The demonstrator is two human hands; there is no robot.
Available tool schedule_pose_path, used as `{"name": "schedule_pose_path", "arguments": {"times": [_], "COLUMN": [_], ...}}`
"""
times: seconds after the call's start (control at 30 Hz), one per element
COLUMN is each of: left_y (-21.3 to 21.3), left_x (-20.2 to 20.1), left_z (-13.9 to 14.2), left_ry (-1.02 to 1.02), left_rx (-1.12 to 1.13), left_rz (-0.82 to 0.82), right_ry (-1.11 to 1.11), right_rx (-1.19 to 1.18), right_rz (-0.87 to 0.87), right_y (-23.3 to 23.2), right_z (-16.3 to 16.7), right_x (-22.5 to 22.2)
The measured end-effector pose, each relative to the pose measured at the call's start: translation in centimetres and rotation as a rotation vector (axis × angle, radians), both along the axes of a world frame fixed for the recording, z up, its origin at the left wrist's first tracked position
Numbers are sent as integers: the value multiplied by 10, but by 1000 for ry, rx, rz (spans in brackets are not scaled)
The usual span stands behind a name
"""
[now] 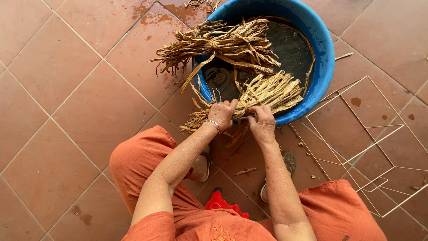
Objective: The person sits on a tiled floor and repeatedly pulls dried plant strips from a blue basin of water, separating and arranging them into a wire frame. The person handles the strips by hand, placing them into the frame and occasionally returning to the basin for more material.
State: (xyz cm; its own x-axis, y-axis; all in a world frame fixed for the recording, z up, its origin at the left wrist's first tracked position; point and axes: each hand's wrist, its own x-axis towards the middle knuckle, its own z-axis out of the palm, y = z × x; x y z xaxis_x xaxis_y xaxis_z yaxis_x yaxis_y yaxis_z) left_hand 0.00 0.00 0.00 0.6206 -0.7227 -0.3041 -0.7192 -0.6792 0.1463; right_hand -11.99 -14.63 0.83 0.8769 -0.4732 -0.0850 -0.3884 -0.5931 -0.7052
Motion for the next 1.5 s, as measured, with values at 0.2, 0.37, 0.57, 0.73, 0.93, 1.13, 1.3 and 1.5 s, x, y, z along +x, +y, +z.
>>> {"name": "schedule_pose_path", "arguments": {"times": [0.2,0.37,0.57,0.73,0.93,1.13,1.3,1.5], "left_y": [-8,-10,-12,0,3,1,6,-20], "left_x": [30,33,4,-3,-4,-1,15,63], "left_z": [49,57,45,38,24,1,-11,17], "left_ry": [228,229,-100,-141,-126,-124,-41,-371], "left_rx": [-138,-216,-161,-213,-192,-90,33,-172], "left_rz": [208,179,-94,-158,-166,-79,-18,-175], "right_ry": [-99,19,-220,-147,-176,-451,-733,-882], "right_rx": [-25,59,-126,51,-71,1169,1378,1171], "right_rz": [122,1,-42,-73,-96,-345,-187,-384], "right_y": [6,-8,-8,-6,-7,-19,-60,-96], "right_z": [26,50,41,11,-29,15,94,120], "right_x": [-10,1,8,7,13,16,1,-30]}}
